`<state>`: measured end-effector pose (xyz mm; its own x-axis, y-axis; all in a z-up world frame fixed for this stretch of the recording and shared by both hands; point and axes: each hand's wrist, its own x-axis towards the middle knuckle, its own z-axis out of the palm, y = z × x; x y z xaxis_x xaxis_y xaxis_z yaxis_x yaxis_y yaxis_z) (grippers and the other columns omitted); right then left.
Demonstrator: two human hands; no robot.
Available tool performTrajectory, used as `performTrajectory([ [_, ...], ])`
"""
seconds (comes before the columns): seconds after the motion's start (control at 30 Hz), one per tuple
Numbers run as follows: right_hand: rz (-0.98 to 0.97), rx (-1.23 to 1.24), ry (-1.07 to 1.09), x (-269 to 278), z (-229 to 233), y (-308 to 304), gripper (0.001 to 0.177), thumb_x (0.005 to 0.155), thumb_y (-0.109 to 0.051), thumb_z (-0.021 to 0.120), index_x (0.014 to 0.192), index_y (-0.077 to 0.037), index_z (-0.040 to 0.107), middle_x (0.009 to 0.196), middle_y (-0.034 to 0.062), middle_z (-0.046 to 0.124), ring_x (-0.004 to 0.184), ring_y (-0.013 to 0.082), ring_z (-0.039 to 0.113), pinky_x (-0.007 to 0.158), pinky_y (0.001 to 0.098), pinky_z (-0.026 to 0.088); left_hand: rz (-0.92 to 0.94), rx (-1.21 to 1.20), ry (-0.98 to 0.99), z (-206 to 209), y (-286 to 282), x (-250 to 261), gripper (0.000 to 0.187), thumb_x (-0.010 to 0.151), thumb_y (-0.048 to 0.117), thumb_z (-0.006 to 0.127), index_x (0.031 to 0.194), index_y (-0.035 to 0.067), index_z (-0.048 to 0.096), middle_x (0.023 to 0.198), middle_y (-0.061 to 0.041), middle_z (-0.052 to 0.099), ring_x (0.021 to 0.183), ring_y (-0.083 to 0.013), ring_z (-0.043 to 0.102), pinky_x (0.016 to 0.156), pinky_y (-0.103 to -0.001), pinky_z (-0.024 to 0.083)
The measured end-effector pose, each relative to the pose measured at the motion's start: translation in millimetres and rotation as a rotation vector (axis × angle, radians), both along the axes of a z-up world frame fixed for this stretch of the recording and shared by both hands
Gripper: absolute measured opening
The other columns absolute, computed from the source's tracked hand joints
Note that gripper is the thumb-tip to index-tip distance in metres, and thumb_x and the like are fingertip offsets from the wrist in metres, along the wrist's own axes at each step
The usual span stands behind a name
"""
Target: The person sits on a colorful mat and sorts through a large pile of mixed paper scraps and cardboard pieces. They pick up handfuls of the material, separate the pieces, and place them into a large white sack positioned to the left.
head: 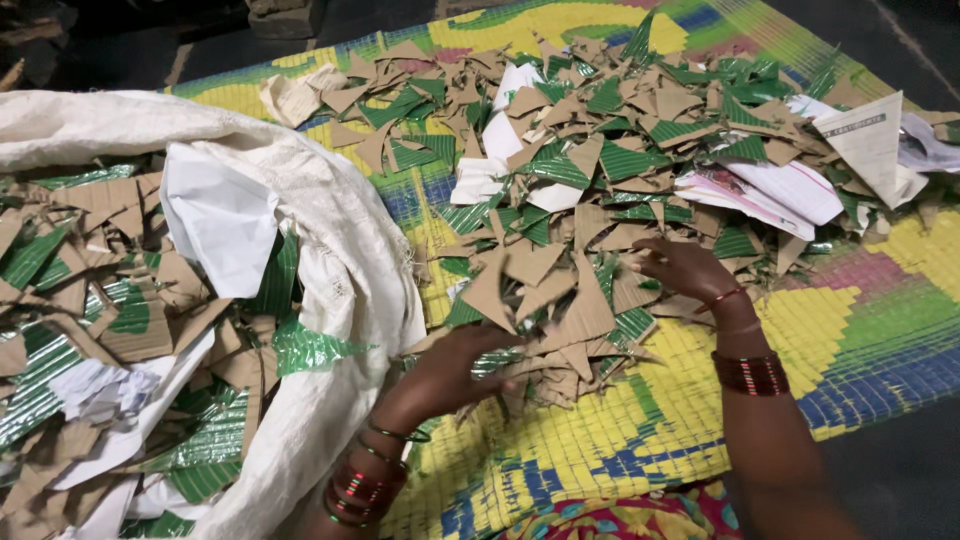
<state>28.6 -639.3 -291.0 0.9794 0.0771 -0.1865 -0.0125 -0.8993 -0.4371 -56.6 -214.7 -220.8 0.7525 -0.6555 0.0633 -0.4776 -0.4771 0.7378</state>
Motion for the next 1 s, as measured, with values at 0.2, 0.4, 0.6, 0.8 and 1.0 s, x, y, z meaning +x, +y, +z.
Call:
performTrajectory([
  [0.2,-0.077,0.016,0.199,-11.5,23.9,63.9,0.079,0.080,-0.056,0.072,0.149,-0.025,0.050,0.126,0.0084,0.075,0.103,0.0281,0.077,0.093,0.0415,0.059,0.392,0.384,0.131,-4.6,24.4,5.6,0.075,0.077,0.044,0.086,0.141,0.017,0.057,0.117,-0.013,0.071,0.104,-0.0298,0.072,0.089,-0.044,0.058],
  [0.4,0.246,-0.329,0.217,-37.5,41.9,118.9,0.098,0.078,-0.058,0.080,0.157,-0.025,0.034,0.138,0.0246,0.053,0.111,0.0380,0.066,0.094,0.0444,0.058,0.355,0.810,0.074,-23.8,19.7,-48.5,0.113,0.057,0.044,0.101,0.151,0.023,0.041,0.139,-0.025,0.050,0.119,-0.0490,0.055,0.089,-0.055,0.053],
  [0.6,0.534,-0.048,0.144,-51.2,25.5,123.0,0.085,0.074,-0.039,0.087,0.147,-0.023,0.048,0.137,0.0135,0.062,0.114,0.0327,0.065,0.095,0.0445,0.055,0.441,0.580,-0.027,-60.7,33.4,-60.0,0.060,0.082,0.017,0.078,0.138,0.019,0.058,0.113,-0.015,0.067,0.100,-0.0380,0.066,0.079,-0.051,0.056],
  [0.8,0.107,0.012,0.077,-58.6,48.6,82.4,0.070,0.085,-0.035,0.075,0.150,-0.022,0.050,0.138,0.0127,0.063,0.106,0.0265,0.072,0.095,0.0420,0.058,0.462,0.380,-0.469,-33.6,24.1,-64.0,0.038,0.080,0.005,0.073,0.116,0.016,0.075,0.098,-0.005,0.072,0.098,-0.0324,0.065,0.087,-0.048,0.055],
  [1.0,-0.025,-0.409,-0.167,-69.8,18.6,-24.4,0.074,0.084,-0.056,0.074,0.146,-0.018,0.055,0.115,0.0193,0.074,0.100,0.0342,0.071,0.087,0.0463,0.059,0.455,0.205,-0.396,-16.6,2.0,-37.9,0.058,0.079,0.026,0.082,0.131,0.011,0.061,0.132,-0.020,0.062,0.118,-0.0385,0.059,0.094,-0.051,0.052],
])
